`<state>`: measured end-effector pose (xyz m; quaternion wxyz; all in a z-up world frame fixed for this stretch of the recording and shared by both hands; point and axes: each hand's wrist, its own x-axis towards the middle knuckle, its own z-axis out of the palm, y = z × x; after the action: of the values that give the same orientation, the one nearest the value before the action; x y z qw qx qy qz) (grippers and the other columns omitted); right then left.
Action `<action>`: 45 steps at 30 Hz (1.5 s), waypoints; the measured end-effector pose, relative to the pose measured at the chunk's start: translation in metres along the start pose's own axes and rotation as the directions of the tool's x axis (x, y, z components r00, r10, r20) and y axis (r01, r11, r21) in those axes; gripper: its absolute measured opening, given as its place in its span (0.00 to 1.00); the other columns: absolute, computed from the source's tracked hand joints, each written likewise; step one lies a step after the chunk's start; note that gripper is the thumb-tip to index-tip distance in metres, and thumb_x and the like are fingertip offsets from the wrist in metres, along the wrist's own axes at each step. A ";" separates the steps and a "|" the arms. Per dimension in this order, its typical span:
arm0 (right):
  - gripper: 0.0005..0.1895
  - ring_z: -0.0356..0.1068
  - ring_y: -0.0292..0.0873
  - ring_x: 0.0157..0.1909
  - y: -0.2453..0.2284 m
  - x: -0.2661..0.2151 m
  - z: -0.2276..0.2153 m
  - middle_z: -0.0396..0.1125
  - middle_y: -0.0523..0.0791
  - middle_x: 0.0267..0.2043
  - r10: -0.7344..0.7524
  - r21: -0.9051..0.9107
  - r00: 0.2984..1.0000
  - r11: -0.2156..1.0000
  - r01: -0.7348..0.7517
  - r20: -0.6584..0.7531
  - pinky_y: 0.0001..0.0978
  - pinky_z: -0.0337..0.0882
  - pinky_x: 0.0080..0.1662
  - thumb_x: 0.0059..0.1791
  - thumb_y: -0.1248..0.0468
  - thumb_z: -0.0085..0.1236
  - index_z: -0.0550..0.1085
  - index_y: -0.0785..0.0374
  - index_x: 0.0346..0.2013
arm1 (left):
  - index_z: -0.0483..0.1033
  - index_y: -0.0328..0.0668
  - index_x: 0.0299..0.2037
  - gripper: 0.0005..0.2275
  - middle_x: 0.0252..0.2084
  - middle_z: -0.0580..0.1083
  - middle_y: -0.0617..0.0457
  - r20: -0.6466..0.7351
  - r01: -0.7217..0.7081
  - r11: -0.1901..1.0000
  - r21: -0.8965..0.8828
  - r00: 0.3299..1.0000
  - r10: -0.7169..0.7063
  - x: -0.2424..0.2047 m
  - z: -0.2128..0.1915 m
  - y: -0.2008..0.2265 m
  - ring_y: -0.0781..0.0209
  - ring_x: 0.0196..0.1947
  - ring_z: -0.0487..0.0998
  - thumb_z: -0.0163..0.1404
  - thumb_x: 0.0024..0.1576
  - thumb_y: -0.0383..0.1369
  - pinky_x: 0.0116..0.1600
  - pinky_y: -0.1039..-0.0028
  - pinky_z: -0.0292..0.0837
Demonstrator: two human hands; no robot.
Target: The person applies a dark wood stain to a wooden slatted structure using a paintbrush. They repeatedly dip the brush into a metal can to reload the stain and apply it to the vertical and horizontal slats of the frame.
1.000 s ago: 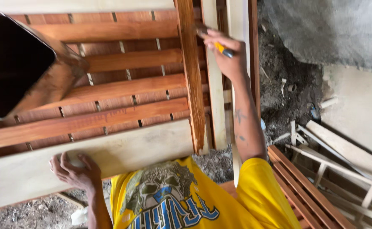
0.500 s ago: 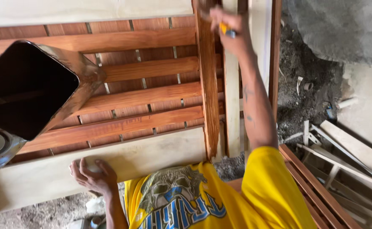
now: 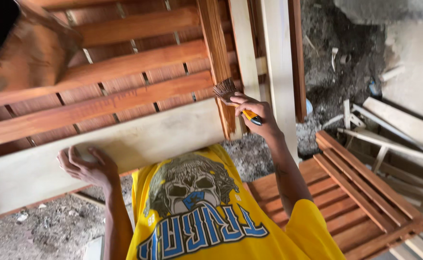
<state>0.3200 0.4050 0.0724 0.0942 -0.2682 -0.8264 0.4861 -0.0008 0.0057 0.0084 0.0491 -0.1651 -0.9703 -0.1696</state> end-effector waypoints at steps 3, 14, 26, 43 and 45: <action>0.10 0.69 0.50 0.68 -0.018 -0.046 0.006 0.73 0.51 0.59 0.058 -0.002 0.998 0.998 -0.058 -0.017 0.39 0.74 0.64 0.47 0.82 0.55 0.75 0.66 0.32 | 0.64 0.37 0.68 0.21 0.74 0.58 0.34 0.021 -0.010 1.000 -0.003 1.000 0.010 0.000 -0.001 -0.003 0.34 0.76 0.55 0.45 0.73 0.44 0.74 0.39 0.52; 0.13 0.66 0.57 0.68 -0.052 -0.145 0.009 0.72 0.55 0.59 0.131 0.054 0.988 0.989 -0.136 0.086 0.47 0.67 0.66 0.40 0.83 0.51 0.76 0.66 0.32 | 0.66 0.38 0.65 0.22 0.72 0.59 0.35 -0.026 -0.057 0.994 -0.091 0.998 0.055 0.004 0.021 -0.009 0.37 0.75 0.55 0.50 0.67 0.42 0.73 0.39 0.51; 0.02 0.76 0.33 0.38 -0.031 -0.095 0.054 0.76 0.44 0.38 0.124 0.024 0.833 0.991 -0.132 -0.540 0.22 0.77 0.37 0.55 0.69 0.62 0.77 0.64 0.39 | 0.66 0.34 0.62 0.20 0.68 0.61 0.35 0.066 -0.503 0.590 -0.632 0.724 0.687 -0.017 0.041 0.172 0.36 0.71 0.59 0.54 0.61 0.27 0.74 0.46 0.56; 0.04 0.77 0.36 0.39 -0.067 -0.137 0.039 0.76 0.45 0.37 0.330 0.026 0.825 0.933 -0.359 -0.459 0.26 0.77 0.42 0.50 0.74 0.63 0.77 0.63 0.34 | 0.73 0.41 0.56 0.15 0.58 0.69 0.48 0.199 -0.532 0.651 -0.541 0.671 0.714 -0.017 0.041 0.167 0.46 0.56 0.68 0.55 0.60 0.32 0.62 0.54 0.58; 0.05 0.76 0.36 0.40 -0.073 -0.133 0.040 0.76 0.45 0.37 0.318 0.054 0.811 0.940 -0.336 -0.491 0.26 0.77 0.43 0.50 0.76 0.62 0.77 0.64 0.35 | 0.73 0.42 0.55 0.14 0.57 0.69 0.49 0.205 -0.544 0.653 -0.527 0.664 0.719 -0.015 0.041 0.165 0.46 0.55 0.68 0.55 0.60 0.32 0.61 0.54 0.58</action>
<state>0.3895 0.2752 0.1282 0.2120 -0.5225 -0.7247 0.3960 0.0675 0.1619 0.0198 -0.1282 -0.5372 -0.7744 -0.3087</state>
